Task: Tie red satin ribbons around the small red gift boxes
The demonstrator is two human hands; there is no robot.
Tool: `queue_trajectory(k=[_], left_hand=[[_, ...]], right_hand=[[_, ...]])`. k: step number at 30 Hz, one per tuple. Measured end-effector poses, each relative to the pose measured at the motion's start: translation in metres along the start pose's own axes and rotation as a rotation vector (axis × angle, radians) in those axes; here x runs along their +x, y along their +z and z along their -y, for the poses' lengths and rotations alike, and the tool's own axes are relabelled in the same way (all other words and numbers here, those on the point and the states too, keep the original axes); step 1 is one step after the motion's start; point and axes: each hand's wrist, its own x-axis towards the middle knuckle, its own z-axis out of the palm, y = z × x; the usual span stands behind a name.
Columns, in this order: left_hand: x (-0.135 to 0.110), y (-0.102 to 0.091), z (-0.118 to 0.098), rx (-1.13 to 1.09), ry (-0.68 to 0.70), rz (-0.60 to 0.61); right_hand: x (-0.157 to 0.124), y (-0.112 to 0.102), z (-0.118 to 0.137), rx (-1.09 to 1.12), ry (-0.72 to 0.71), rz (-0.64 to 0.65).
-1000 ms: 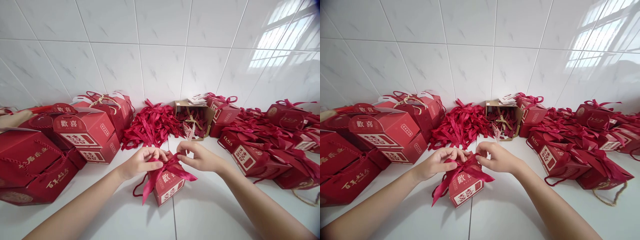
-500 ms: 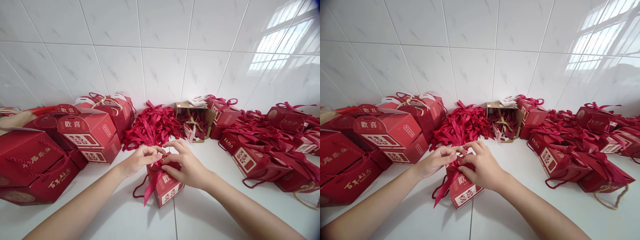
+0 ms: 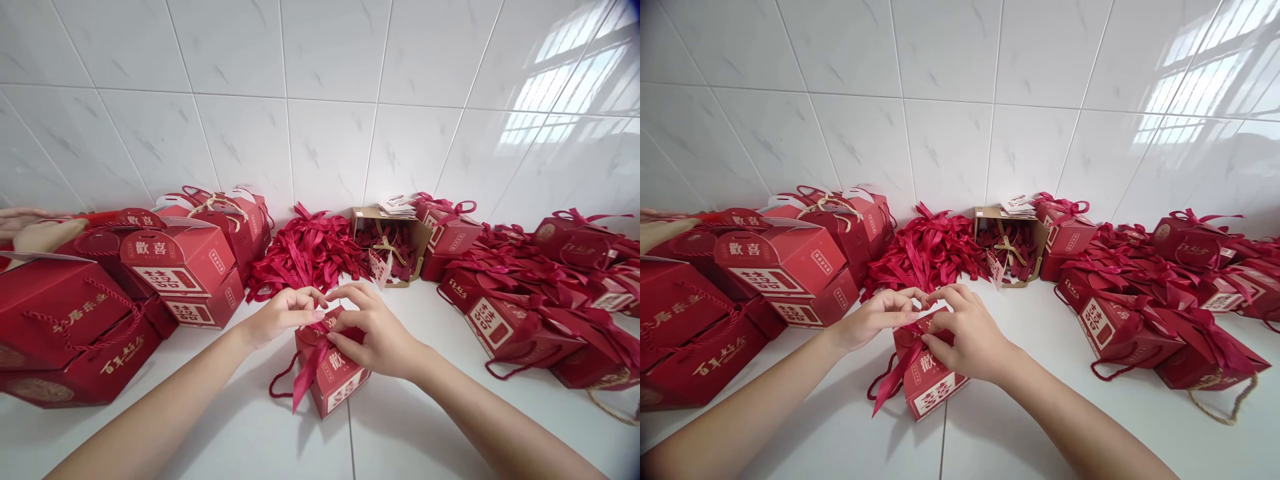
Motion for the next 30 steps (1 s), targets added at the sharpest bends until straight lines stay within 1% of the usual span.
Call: queue_trajectory(k=[4, 6, 8, 10, 12, 14, 16, 18, 20, 22, 23, 24, 25, 26, 27, 28, 29, 30], left_hand=[[0.002, 0.001, 0.007, -0.08, 0.027, -0.038], [0.005, 0.003, 0.015, -0.135, 0.03, -0.103], [0.008, 0.003, 0.028, -0.207, -0.001, -0.187], [0.013, 0.002, 0.045, -0.282, -0.048, -0.25], [0.016, -0.001, 0.06, -0.336, -0.088, -0.276], [0.018, -0.004, 0.07, -0.361, -0.116, -0.29], [0.018, -0.006, 0.074, -0.376, -0.118, -0.295], [0.017, -0.007, 0.073, -0.373, -0.111, -0.289], [0.017, -0.006, 0.071, -0.351, -0.116, -0.285], [0.017, -0.006, 0.071, -0.332, -0.121, -0.306], [0.017, -0.006, 0.071, -0.326, -0.119, -0.323], [0.017, -0.005, 0.072, -0.321, -0.113, -0.338], [0.018, -0.005, 0.074, -0.314, -0.109, -0.348], [0.018, -0.005, 0.075, -0.307, -0.108, -0.354], [0.018, -0.005, 0.075, -0.299, -0.107, -0.355], [0.018, -0.005, 0.076, -0.293, -0.106, -0.355], [0.018, -0.005, 0.076, -0.288, -0.104, -0.352], [0.018, -0.006, 0.076, -0.285, -0.099, -0.352]], right_hand=[[0.0, 0.001, 0.001, -0.028, 0.055, -0.008], [0.0, -0.003, 0.0, -0.054, 0.075, -0.025], [0.001, -0.01, -0.002, -0.072, 0.093, -0.052], [0.001, -0.02, -0.001, -0.07, 0.128, -0.079], [0.001, -0.031, 0.002, -0.046, 0.184, -0.088], [0.001, -0.043, 0.007, -0.019, 0.235, -0.074], [0.0, -0.053, 0.011, -0.016, 0.261, -0.054], [-0.001, -0.064, 0.011, -0.034, 0.273, -0.032], [-0.005, -0.078, 0.006, -0.056, 0.302, -0.021], [-0.011, -0.098, -0.004, -0.095, 0.374, -0.053], [-0.015, -0.109, -0.011, -0.129, 0.428, -0.109], [-0.02, -0.121, -0.018, -0.174, 0.49, -0.204], [-0.025, -0.133, -0.026, -0.229, 0.55, -0.35], [-0.03, -0.143, -0.035, -0.291, 0.595, -0.547], [-0.034, -0.153, -0.043, -0.378, 0.609, -0.764], [-0.038, -0.161, -0.052, -0.48, 0.594, -0.956], [-0.042, -0.167, -0.06, -0.56, 0.573, -1.109], [-0.045, -0.172, -0.069, -0.606, 0.558, -1.205]])
